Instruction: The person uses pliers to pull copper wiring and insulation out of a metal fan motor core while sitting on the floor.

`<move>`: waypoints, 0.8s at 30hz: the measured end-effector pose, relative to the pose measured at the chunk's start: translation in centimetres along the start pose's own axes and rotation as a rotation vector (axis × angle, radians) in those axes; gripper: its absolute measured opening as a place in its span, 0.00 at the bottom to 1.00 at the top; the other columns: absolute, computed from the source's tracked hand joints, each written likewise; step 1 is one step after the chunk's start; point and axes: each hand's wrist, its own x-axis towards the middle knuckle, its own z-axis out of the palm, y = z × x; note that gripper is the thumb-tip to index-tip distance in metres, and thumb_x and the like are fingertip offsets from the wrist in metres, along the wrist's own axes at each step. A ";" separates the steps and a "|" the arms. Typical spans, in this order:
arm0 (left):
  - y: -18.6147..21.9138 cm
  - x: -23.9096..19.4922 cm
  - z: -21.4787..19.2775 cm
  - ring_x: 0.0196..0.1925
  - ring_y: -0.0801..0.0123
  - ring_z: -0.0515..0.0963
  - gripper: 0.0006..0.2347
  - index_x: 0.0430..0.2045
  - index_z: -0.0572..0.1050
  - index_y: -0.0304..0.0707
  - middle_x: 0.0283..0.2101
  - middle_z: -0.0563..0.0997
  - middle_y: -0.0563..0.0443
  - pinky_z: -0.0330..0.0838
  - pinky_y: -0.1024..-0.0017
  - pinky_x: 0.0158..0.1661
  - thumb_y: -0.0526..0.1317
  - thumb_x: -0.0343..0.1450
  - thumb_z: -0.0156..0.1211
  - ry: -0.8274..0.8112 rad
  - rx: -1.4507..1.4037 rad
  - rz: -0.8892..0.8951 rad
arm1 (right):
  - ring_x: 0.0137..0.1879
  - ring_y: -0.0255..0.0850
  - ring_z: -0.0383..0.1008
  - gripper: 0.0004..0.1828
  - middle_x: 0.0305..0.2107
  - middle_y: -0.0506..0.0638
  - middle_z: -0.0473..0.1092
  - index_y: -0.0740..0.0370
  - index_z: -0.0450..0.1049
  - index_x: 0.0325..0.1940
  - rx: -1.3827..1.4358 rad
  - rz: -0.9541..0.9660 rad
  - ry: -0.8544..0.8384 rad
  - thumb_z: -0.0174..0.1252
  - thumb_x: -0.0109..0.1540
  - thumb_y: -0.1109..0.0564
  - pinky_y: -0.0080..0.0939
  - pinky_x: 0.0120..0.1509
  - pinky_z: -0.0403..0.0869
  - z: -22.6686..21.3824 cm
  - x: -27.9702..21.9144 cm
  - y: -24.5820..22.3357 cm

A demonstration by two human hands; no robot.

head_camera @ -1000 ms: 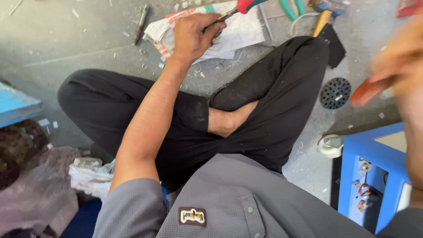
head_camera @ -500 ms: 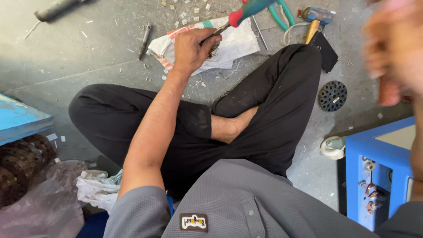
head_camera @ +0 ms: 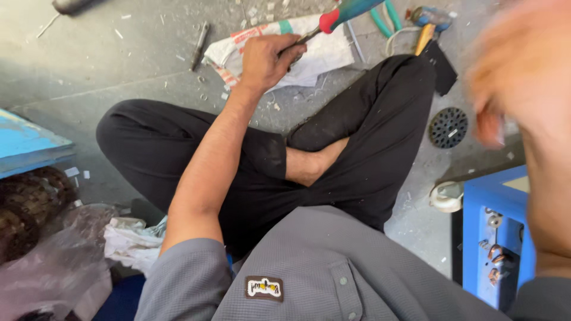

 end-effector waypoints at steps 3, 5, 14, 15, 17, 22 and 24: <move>-0.1 -0.4 0.0 0.23 0.61 0.83 0.07 0.35 0.82 0.41 0.23 0.81 0.50 0.72 0.65 0.26 0.44 0.73 0.65 -0.063 -0.157 -0.199 | 0.22 0.36 0.63 0.21 0.22 0.48 0.62 0.63 0.61 0.38 0.007 0.026 0.026 0.49 0.77 0.45 0.37 0.24 0.66 -0.1 -0.5 0.1; -1.0 -0.4 0.0 0.25 0.56 0.81 0.07 0.33 0.83 0.41 0.23 0.81 0.48 0.70 0.62 0.27 0.44 0.74 0.67 -0.091 -0.043 -0.155 | 0.22 0.36 0.63 0.22 0.22 0.47 0.62 0.62 0.61 0.38 0.034 0.040 0.009 0.48 0.77 0.44 0.36 0.24 0.65 0.7 -0.4 0.4; -1.1 -1.4 -0.1 0.31 0.53 0.83 0.09 0.41 0.83 0.40 0.29 0.83 0.46 0.72 0.61 0.31 0.41 0.71 0.69 -0.093 0.014 -0.041 | 0.23 0.36 0.61 0.24 0.22 0.48 0.60 0.63 0.60 0.36 0.661 0.118 0.282 0.49 0.79 0.43 0.37 0.25 0.65 0.7 -0.5 7.4; -0.9 -1.6 0.0 0.31 0.52 0.82 0.09 0.41 0.83 0.40 0.30 0.83 0.45 0.72 0.60 0.32 0.41 0.72 0.70 -0.086 0.018 -0.042 | 0.24 0.36 0.61 0.25 0.23 0.49 0.59 0.65 0.60 0.36 0.813 0.100 0.354 0.51 0.81 0.47 0.38 0.27 0.65 0.7 -0.4 8.5; -0.4 -1.3 0.0 0.30 0.55 0.83 0.08 0.41 0.83 0.39 0.28 0.83 0.46 0.73 0.61 0.32 0.40 0.71 0.70 -0.105 -0.022 -0.085 | 0.24 0.41 0.62 0.18 0.24 0.54 0.60 0.68 0.59 0.41 1.037 -0.069 0.447 0.57 0.80 0.58 0.42 0.29 0.66 1.5 1.2 9.8; -0.1 -0.7 -0.6 0.28 0.62 0.85 0.08 0.42 0.82 0.38 0.27 0.83 0.48 0.74 0.64 0.31 0.39 0.72 0.69 -0.198 -0.111 -0.204 | 0.21 0.43 0.65 0.27 0.28 0.54 0.64 0.61 0.55 0.57 1.074 -0.320 0.562 0.68 0.71 0.72 0.45 0.25 0.70 11.1 6.6 9.0; -0.4 -0.6 -0.5 0.29 0.62 0.84 0.08 0.41 0.82 0.38 0.28 0.83 0.47 0.74 0.64 0.32 0.39 0.72 0.70 -0.215 -0.096 -0.178 | 0.20 0.41 0.66 0.18 0.24 0.53 0.66 0.65 0.62 0.49 1.086 -0.262 0.452 0.66 0.67 0.72 0.42 0.23 0.69 14.5 9.0 8.8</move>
